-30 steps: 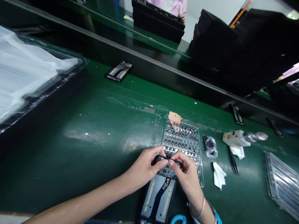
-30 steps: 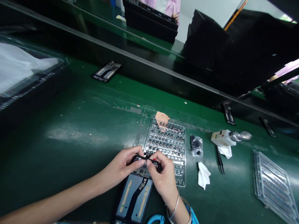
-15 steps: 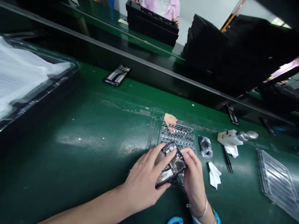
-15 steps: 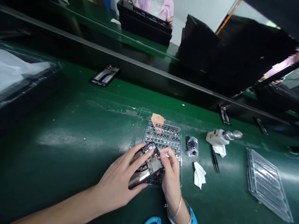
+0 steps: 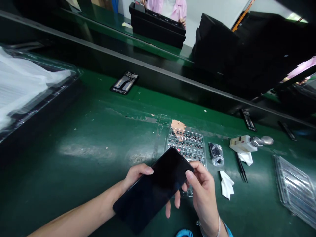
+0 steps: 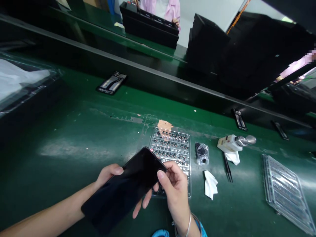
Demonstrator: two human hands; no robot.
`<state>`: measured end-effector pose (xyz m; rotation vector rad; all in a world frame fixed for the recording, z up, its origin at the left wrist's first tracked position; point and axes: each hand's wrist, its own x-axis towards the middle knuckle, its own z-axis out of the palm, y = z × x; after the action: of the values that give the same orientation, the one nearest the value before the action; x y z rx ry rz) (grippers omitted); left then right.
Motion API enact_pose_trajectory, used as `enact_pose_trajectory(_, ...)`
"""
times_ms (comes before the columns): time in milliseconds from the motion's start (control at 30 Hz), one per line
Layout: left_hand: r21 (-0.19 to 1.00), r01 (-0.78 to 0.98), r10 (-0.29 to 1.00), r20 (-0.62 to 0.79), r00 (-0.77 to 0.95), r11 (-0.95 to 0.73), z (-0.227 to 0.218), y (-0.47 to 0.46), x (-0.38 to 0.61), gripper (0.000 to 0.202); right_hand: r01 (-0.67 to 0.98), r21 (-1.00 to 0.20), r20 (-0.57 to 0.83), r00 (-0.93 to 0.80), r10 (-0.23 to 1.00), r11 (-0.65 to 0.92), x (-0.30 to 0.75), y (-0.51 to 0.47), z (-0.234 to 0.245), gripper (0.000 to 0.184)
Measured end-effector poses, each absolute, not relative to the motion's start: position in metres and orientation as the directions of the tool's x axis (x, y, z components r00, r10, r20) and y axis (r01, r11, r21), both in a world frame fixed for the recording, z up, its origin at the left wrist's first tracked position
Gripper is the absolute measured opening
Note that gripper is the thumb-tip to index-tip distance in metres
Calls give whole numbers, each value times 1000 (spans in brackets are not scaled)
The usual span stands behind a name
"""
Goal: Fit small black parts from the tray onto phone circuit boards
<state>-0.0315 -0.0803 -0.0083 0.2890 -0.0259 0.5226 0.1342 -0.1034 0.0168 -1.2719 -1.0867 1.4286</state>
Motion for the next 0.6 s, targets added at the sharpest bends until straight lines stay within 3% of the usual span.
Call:
enact_pose_trajectory(367, 310, -496, 497, 85, 864, 811, -5, -78, -32, 59, -36, -981, -190, -63, 980, -192, 137, -103, 12, 11)
enact_pose_trajectory(600, 375, -420, 431, 57, 900, 827, -5, -82, -26, 55, 94, -986, -135, 57, 989, -140, 136, -102, 8, 31)
